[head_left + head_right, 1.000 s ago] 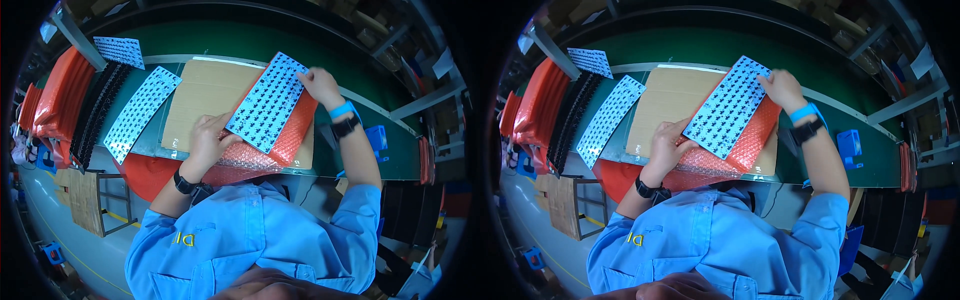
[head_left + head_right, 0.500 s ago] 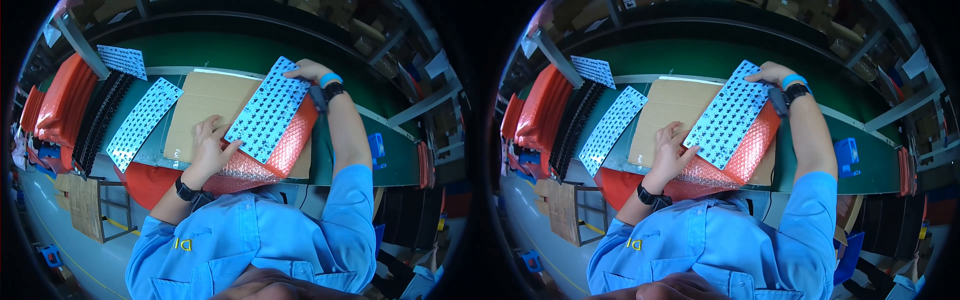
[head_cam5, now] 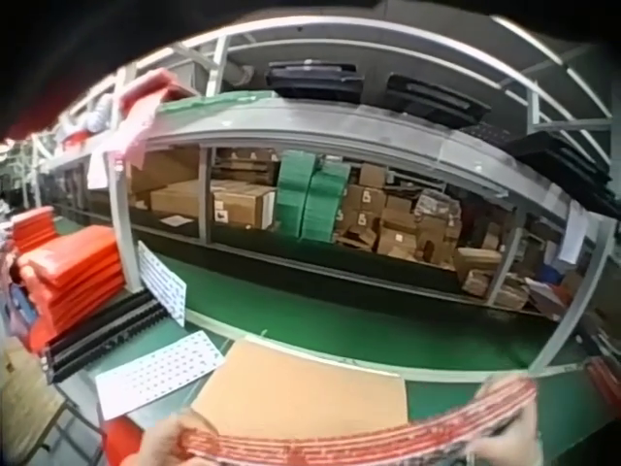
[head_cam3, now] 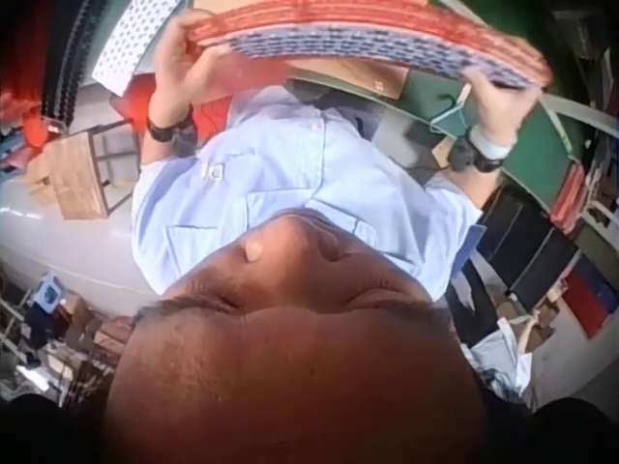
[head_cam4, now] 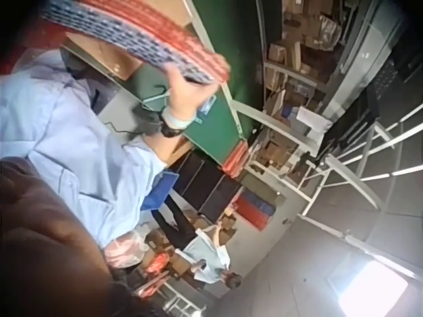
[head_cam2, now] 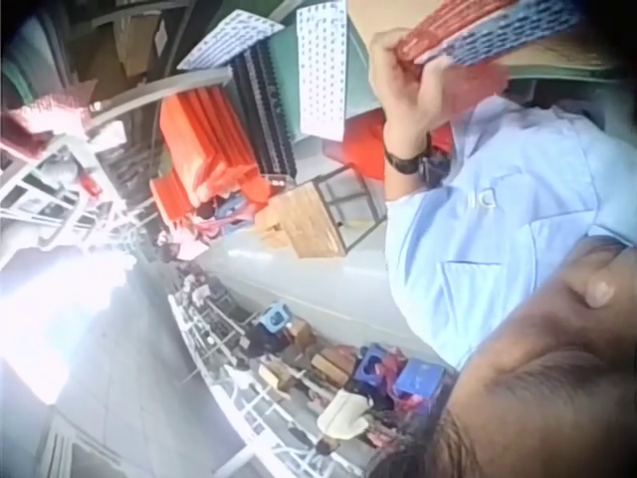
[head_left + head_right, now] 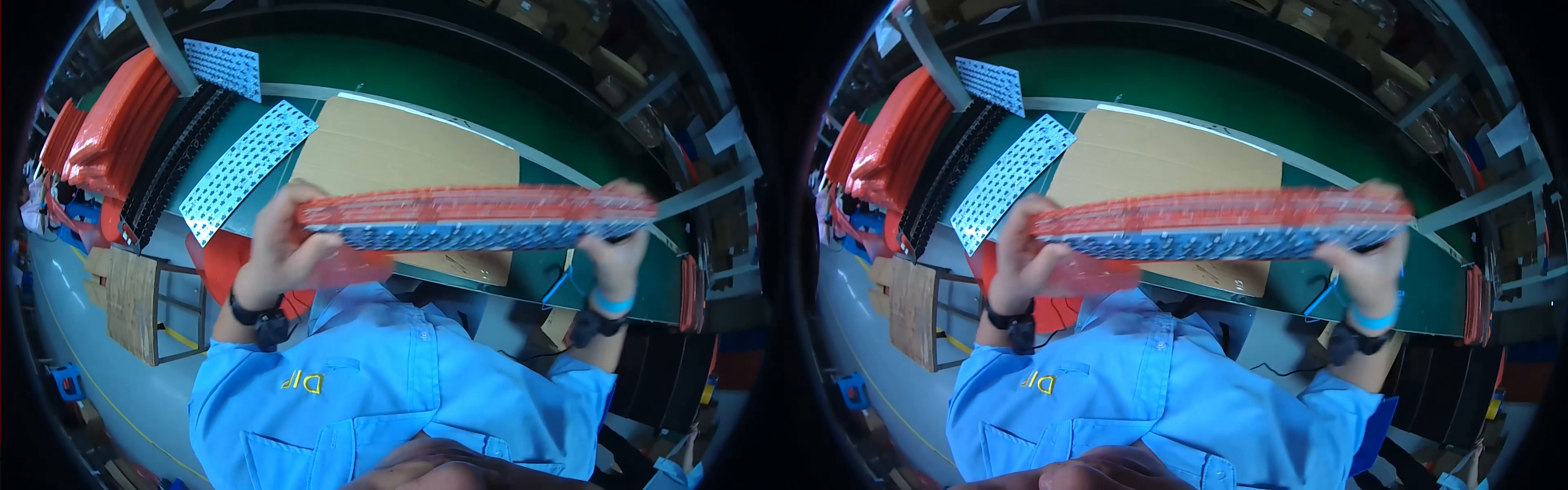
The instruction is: The person wraps circuit boards in bubble wrap by hand, folding the wrap over each board and setting the wrapped items into a stack.
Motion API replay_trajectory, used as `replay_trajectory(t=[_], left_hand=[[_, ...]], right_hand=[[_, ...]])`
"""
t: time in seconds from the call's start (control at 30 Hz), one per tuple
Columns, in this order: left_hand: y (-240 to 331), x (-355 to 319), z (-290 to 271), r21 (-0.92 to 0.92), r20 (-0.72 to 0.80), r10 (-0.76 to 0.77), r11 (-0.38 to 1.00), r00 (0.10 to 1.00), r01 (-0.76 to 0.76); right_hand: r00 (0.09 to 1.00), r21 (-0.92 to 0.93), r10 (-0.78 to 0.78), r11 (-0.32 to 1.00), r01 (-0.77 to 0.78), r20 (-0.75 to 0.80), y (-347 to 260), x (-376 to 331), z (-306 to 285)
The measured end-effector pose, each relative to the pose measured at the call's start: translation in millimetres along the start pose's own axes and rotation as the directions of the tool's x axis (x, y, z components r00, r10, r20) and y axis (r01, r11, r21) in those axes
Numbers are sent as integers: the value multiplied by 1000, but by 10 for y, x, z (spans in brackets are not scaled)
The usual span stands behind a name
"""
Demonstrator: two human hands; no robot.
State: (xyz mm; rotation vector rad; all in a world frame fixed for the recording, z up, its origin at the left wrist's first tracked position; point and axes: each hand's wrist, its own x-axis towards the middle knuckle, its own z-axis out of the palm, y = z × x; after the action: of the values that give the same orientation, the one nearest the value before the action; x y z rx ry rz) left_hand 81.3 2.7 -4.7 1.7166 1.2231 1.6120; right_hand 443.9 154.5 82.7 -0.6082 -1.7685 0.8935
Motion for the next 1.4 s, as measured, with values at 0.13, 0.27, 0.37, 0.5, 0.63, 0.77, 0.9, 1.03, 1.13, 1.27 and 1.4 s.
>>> replay_trajectory(t=[0.13,0.27,0.37,0.5,0.63,0.77,0.9,1.03,1.13,1.27,1.4], left_hand=[[124,12,-105,290,204,132,938,970,-188],[-128,-299,-4,389,218,20,915,976,-105],[-146,-393,61,378,129,14,924,992,-62],[-204,-386,96,388,92,41,919,995,-73],[-197,-412,80,398,110,51,913,993,-92],[-196,-439,79,407,88,47,910,995,-79],[-191,-451,99,411,76,62,908,995,-87],[-226,-477,86,407,88,92,905,992,-120],[-195,-457,118,421,65,105,899,992,-123],[-194,-474,104,430,88,84,895,993,-114],[-218,-467,90,441,89,74,891,993,-106]], right_hand=[[995,-6,-6,1000,6,104,909,-789,129],[994,125,104,987,-100,-23,1297,-1101,309],[988,81,104,990,-113,111,1261,-1021,240],[994,24,74,997,-73,-74,1224,-1057,289],[987,-204,-101,976,74,-126,1007,-1096,272],[997,-144,-39,989,30,-62,1062,-1147,266],[996,-180,42,982,-55,-77,1163,-1235,271],[999,-199,26,979,-34,-44,1177,-1233,253],[999,-140,-8,990,1,-48,1114,-1224,215],[981,-69,-142,988,134,-129,1029,-1208,169],[965,-61,-216,976,209,-152,945,-1195,121]])
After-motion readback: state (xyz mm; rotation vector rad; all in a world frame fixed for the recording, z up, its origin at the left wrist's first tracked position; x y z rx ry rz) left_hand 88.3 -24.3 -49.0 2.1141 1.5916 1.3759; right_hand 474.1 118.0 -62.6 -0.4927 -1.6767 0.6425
